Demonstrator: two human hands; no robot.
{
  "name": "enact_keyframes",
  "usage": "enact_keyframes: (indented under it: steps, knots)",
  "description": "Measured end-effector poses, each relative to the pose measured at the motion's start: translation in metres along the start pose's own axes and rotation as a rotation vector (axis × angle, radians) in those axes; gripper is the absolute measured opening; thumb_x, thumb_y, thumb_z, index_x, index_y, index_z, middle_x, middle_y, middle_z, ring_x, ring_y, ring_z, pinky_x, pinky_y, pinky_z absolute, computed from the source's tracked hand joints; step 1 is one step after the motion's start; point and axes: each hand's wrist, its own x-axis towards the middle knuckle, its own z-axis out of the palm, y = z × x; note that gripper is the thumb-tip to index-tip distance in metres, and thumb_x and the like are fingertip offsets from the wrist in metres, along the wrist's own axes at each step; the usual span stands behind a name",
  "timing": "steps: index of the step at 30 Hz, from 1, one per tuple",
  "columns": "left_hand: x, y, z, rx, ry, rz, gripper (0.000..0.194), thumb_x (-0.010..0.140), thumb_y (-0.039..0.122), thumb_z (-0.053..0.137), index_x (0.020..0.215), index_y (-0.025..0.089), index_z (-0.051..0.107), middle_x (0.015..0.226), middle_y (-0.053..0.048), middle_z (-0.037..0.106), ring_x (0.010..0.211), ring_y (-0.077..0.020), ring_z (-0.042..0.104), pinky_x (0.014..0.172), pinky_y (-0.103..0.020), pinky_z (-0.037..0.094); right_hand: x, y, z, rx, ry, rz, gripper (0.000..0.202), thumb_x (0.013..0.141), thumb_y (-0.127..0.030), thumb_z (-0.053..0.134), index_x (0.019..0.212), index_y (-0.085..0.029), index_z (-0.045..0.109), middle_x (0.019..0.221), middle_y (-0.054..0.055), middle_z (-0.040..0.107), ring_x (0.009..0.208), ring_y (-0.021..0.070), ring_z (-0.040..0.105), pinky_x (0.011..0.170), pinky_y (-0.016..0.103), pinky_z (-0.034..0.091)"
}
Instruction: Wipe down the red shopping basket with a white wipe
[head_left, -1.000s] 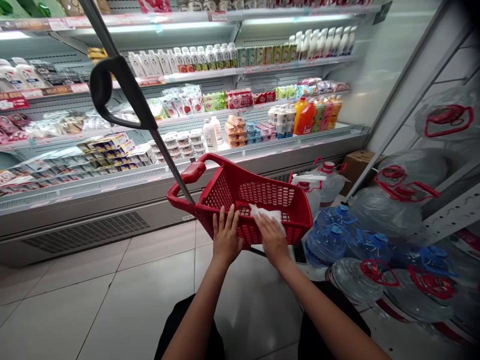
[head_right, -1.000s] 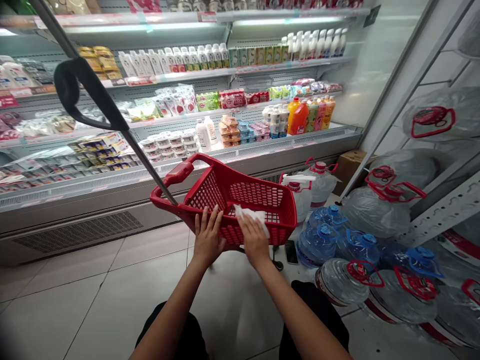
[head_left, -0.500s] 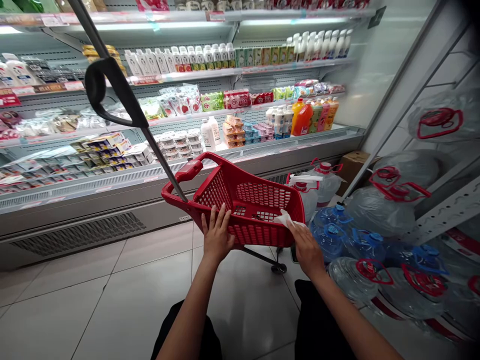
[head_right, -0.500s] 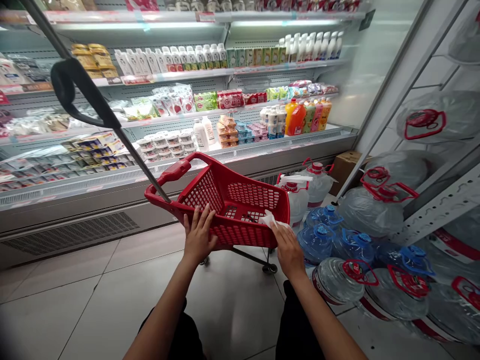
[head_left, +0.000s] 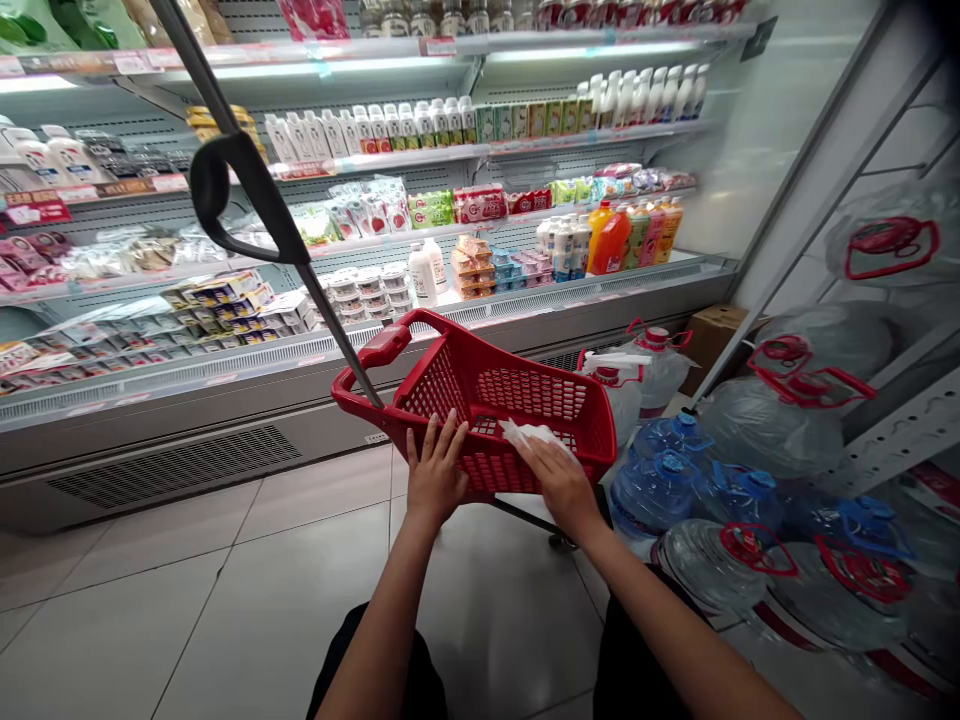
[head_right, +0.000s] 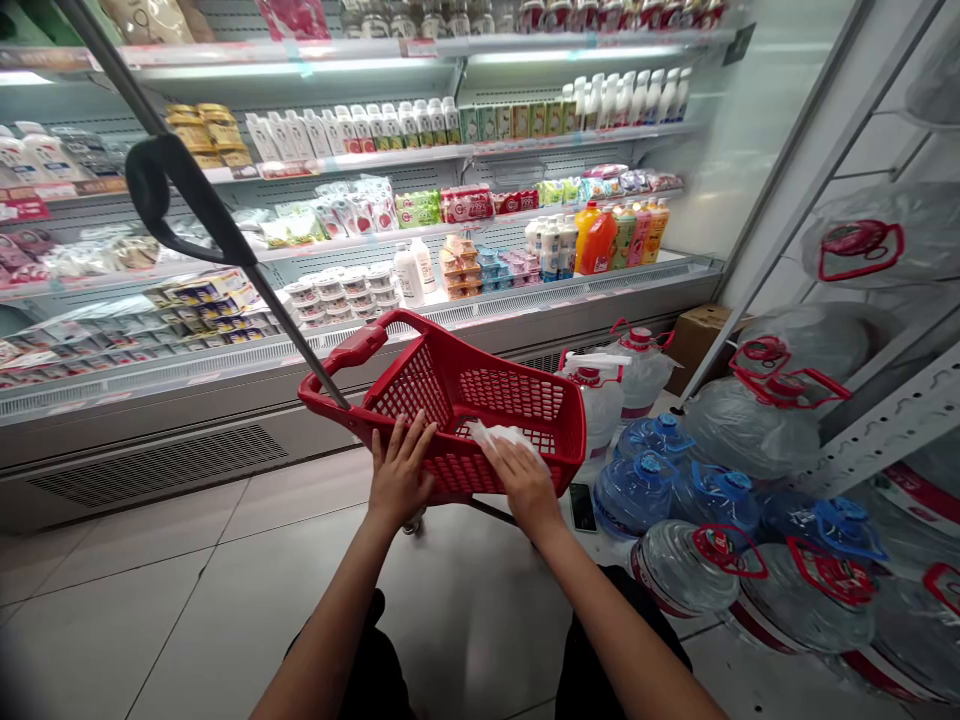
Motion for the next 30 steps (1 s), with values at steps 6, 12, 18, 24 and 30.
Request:
enact_keyframes:
  steps: [6, 12, 18, 24, 30]
  knots:
    - [0.013, -0.015, -0.003, 0.01, -0.015, -0.053, 0.078, 0.086, 0.025, 0.06, 0.162, 0.027, 0.041, 0.174, -0.001, 0.023, 0.163, -0.0307, 0.015, 0.131, -0.058, -0.008, -0.061, 0.058, -0.036, -0.039, -0.002, 0.163, 0.082, 0.093, 0.003, 0.029, 0.168, -0.03, 0.024, 0.156, 0.002, 0.057, 0.143, 0.0217, 0.054, 0.125, 0.051, 0.039]
    - [0.015, 0.025, 0.017, -0.049, -0.051, -0.155, 0.069, 0.095, 0.038, 0.06, 0.161, 0.029, 0.042, 0.177, -0.007, 0.015, 0.163, -0.0324, 0.016, 0.132, -0.057, 0.007, -0.063, 0.021, -0.019, -0.029, 0.027, 0.196, 0.087, 0.09, 0.006, 0.028, 0.17, -0.026, 0.015, 0.161, 0.005, 0.05, 0.149, 0.0221, 0.047, 0.127, 0.05, 0.037]
    - [-0.007, 0.068, 0.04, -0.12, 0.015, -0.259, 0.068, 0.101, 0.046, 0.055, 0.162, 0.019, 0.04, 0.177, -0.015, -0.009, 0.162, -0.0426, 0.001, 0.129, -0.063, 0.016, -0.07, -0.028, -0.02, 0.04, -0.059, 0.008, 0.089, 0.087, 0.008, 0.029, 0.169, -0.024, 0.018, 0.165, 0.007, 0.045, 0.153, 0.0214, 0.042, 0.126, 0.047, 0.041]
    - [-0.017, 0.042, 0.026, -0.112, 0.017, -0.329, 0.079, 0.098, 0.057, 0.058, 0.162, 0.014, 0.039, 0.176, -0.021, -0.004, 0.162, -0.0447, 0.003, 0.128, -0.066, 0.012, -0.071, 0.025, -0.022, 0.164, -0.134, -0.232, 0.084, 0.093, 0.008, 0.029, 0.167, -0.031, 0.024, 0.161, 0.002, 0.051, 0.149, 0.017, 0.046, 0.125, 0.044, 0.042]
    - [-0.019, 0.034, 0.021, -0.146, -0.004, -0.353, 0.078, 0.096, 0.055, 0.061, 0.16, 0.013, 0.043, 0.176, -0.021, -0.01, 0.161, -0.0453, 0.002, 0.129, -0.064, 0.012, -0.043, 0.087, -0.005, 0.111, -0.074, 0.03, 0.088, 0.091, 0.006, 0.03, 0.167, -0.037, 0.025, 0.163, 0.0, 0.048, 0.149, 0.0185, 0.048, 0.128, 0.049, 0.038]
